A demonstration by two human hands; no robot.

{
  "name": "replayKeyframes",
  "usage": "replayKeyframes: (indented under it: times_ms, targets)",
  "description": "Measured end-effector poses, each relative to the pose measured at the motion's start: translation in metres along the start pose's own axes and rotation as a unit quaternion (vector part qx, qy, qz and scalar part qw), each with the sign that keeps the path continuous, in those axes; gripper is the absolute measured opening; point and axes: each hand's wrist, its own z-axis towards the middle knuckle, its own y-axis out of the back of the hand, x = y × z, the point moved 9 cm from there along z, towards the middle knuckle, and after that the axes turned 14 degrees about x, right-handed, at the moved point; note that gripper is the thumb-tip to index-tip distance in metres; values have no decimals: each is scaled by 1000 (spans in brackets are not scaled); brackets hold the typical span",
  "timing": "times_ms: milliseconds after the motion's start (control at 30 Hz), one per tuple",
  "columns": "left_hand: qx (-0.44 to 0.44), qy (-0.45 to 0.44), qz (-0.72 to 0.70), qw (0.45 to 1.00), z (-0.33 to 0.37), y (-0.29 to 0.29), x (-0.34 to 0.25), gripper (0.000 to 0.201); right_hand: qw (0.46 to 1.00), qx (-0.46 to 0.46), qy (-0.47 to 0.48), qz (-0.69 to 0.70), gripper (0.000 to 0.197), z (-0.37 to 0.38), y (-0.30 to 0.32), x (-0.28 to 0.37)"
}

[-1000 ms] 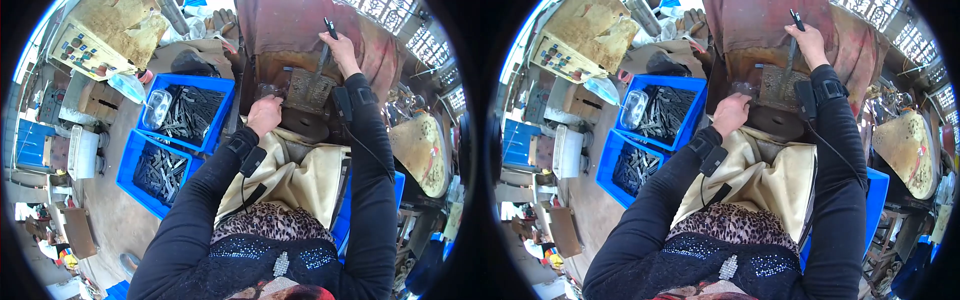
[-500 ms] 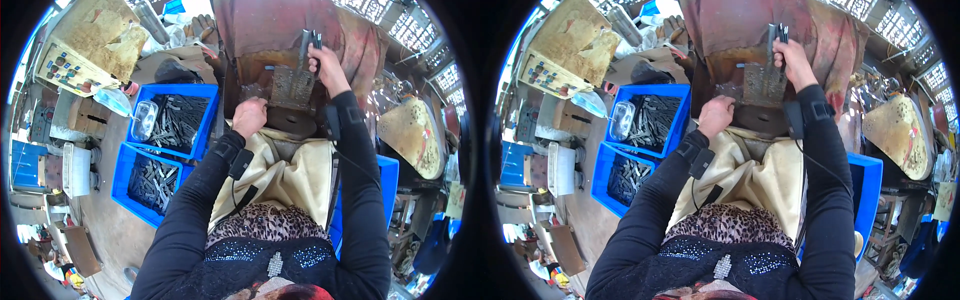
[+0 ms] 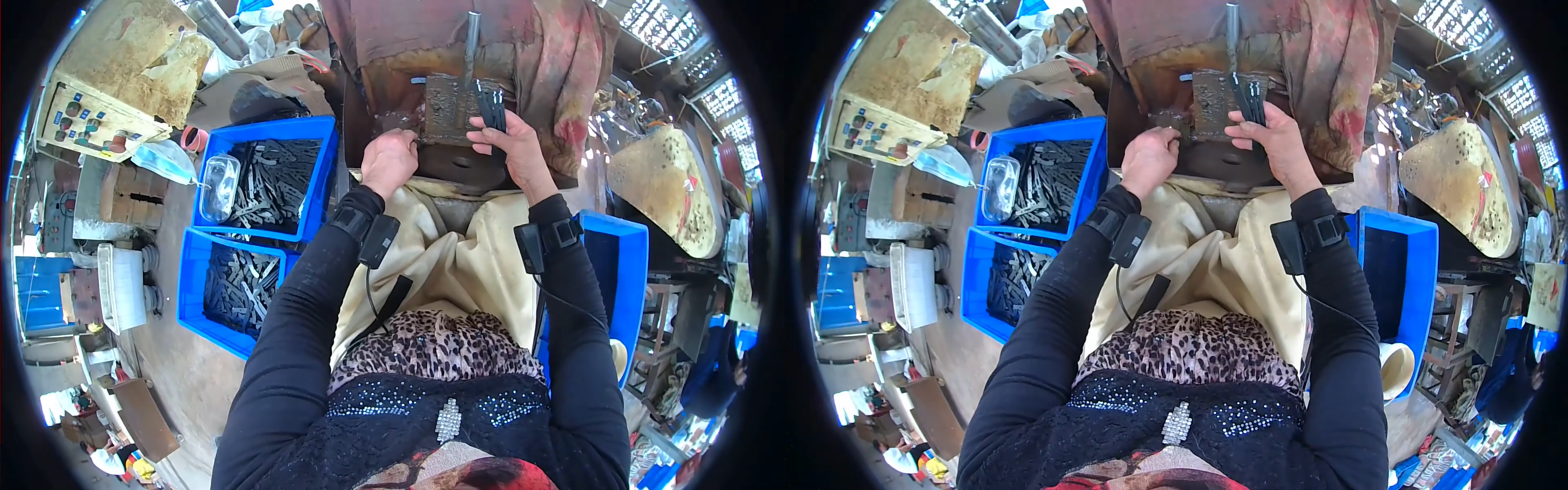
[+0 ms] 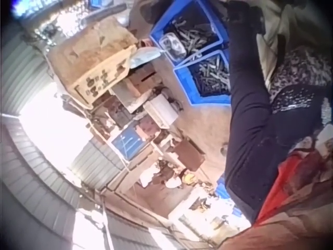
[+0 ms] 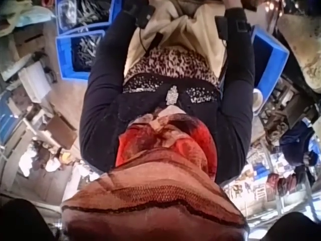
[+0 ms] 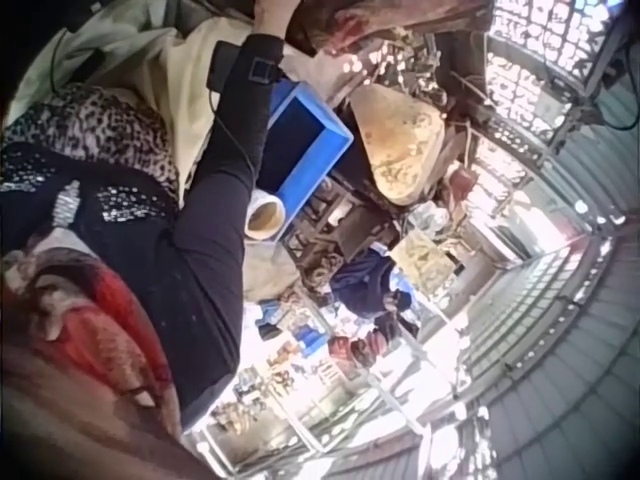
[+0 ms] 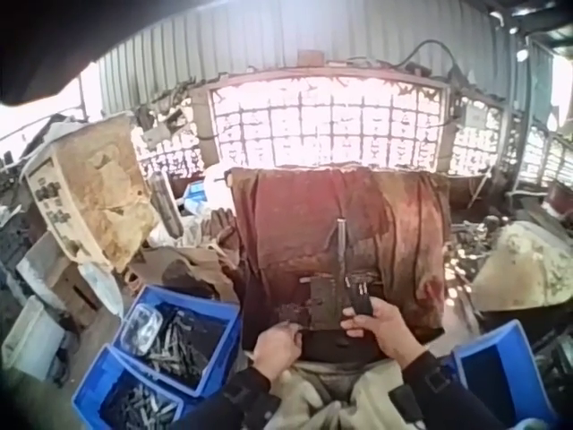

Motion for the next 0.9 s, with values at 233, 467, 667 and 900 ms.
replayKeyframes:
  times_ms: [233,467,667,900]
  targets:
    - [1,4,12,1000,2,1,3,16,998,-12,-18,-58,20,-1,13,-19]
    - [-112,-62,-88,988,-18,20,13,18,994,-51,-42,-90,19,-6,36,-47]
    - [-254,-92,-146,952,-95,93,34,26,982,-63,-111,-142,19,-28,69,-66]
    - [-360,166,-15,918,-255,146,190,26,975,-86,-121,-166,14,-23,49,-61]
